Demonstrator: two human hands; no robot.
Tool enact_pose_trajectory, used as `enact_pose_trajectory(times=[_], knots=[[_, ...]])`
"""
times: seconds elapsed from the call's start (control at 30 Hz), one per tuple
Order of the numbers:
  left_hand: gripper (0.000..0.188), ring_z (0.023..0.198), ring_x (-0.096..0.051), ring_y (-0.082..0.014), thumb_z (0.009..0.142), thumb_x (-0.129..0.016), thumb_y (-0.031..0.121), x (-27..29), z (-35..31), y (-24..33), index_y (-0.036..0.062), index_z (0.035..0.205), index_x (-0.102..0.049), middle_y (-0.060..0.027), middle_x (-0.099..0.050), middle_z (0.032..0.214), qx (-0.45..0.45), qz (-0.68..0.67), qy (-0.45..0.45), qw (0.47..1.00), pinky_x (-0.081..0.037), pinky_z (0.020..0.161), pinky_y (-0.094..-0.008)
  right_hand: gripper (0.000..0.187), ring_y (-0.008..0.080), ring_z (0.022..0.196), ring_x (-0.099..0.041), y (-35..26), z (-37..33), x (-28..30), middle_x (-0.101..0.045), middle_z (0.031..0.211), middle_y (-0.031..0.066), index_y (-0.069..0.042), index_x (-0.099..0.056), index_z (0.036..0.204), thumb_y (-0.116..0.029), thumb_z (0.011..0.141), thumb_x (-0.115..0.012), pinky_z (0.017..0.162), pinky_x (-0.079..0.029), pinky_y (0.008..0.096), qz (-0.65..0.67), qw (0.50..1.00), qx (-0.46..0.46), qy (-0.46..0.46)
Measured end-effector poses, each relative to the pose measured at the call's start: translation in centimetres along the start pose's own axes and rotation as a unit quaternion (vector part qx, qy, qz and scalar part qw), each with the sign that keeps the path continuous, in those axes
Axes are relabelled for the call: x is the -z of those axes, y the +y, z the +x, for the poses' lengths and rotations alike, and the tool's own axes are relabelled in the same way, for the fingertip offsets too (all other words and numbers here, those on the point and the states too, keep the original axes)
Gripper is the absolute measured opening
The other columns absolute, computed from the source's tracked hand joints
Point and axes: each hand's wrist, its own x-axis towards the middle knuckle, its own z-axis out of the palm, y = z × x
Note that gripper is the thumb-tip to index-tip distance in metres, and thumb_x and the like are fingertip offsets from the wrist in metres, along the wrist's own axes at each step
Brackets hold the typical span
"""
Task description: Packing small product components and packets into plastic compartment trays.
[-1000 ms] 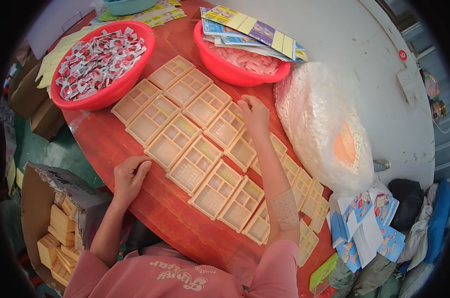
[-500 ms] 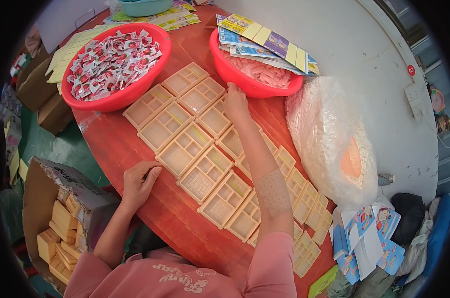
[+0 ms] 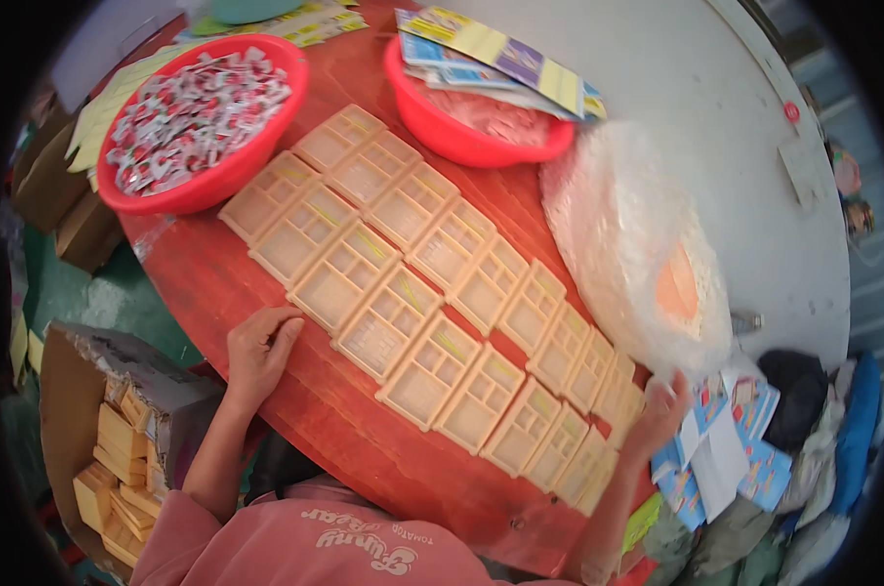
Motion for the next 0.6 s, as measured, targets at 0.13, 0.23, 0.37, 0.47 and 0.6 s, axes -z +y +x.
enact_pose_trajectory(times=[0.13,0.23,0.37,0.47,0.6], knots=[[0.011,0.069,-0.063,-0.0220,0.083,-0.061,0.009,-0.2,0.0,0.3,-0.0005,0.088,-0.063,-0.0134,-0.064,0.079,0.014,0.006,-0.005,1.000,-0.048,0.063,-0.0291,0.033,0.0303,0.101,-0.053,15.5,-4.2,16.0,-0.054,0.112,0.0203,0.005,-0.050,0.115,-0.015,0.088,-0.049,0.088,-0.041,0.0374,-0.304,0.937,-0.075,0.153],[0.013,0.073,-0.061,-0.0162,0.086,-0.057,0.009,0.3,-0.2,-0.3,-0.0021,0.091,-0.062,-0.0114,-0.064,0.080,0.058,0.007,-0.031,0.998,-0.047,0.069,-0.0273,0.032,0.0407,0.095,-0.055,26.2,-10.5,26.0,-0.059,0.100,0.0236,0.005,-0.057,0.104,-0.021,0.085,-0.051,0.083,-0.045,0.0443,-0.522,0.824,-0.206,0.080],[0.015,0.066,-0.056,-0.0116,0.088,-0.056,0.011,-1.1,-0.4,-1.4,-0.0022,0.093,-0.062,-0.0073,-0.062,0.076,0.052,-0.008,-0.042,0.998,-0.046,0.061,-0.0246,0.031,0.0354,0.085,-0.062,30.5,-16.5,31.9,-0.064,0.084,0.0197,-0.005,-0.067,0.090,-0.031,0.074,-0.062,0.075,-0.049,0.0445,-0.551,0.747,-0.335,-0.163],[0.018,0.059,-0.049,-0.0068,0.089,-0.056,0.014,-2.0,-0.9,-0.8,-0.0010,0.094,-0.063,-0.0030,-0.060,0.073,0.042,-0.013,-0.038,0.998,-0.041,0.052,-0.0205,0.028,0.0321,0.084,-0.063,30.2,-19.6,30.9,-0.065,0.089,0.0169,-0.011,-0.067,0.093,-0.028,0.071,-0.062,0.077,-0.049,0.0429,-0.489,0.766,-0.374,-0.185],[0.018,0.061,-0.050,-0.0064,0.089,-0.056,0.014,-1.0,-0.9,-1.0,-0.0008,0.095,-0.063,-0.0026,-0.060,0.074,0.029,0.010,-0.024,0.999,-0.042,0.052,-0.0204,0.019,0.0343,0.082,-0.063,28.9,-19.0,28.0,-0.065,0.082,0.0157,-0.011,-0.069,0.080,-0.021,0.068,-0.059,0.074,-0.049,0.0428,-0.446,0.800,-0.380,-0.129]])
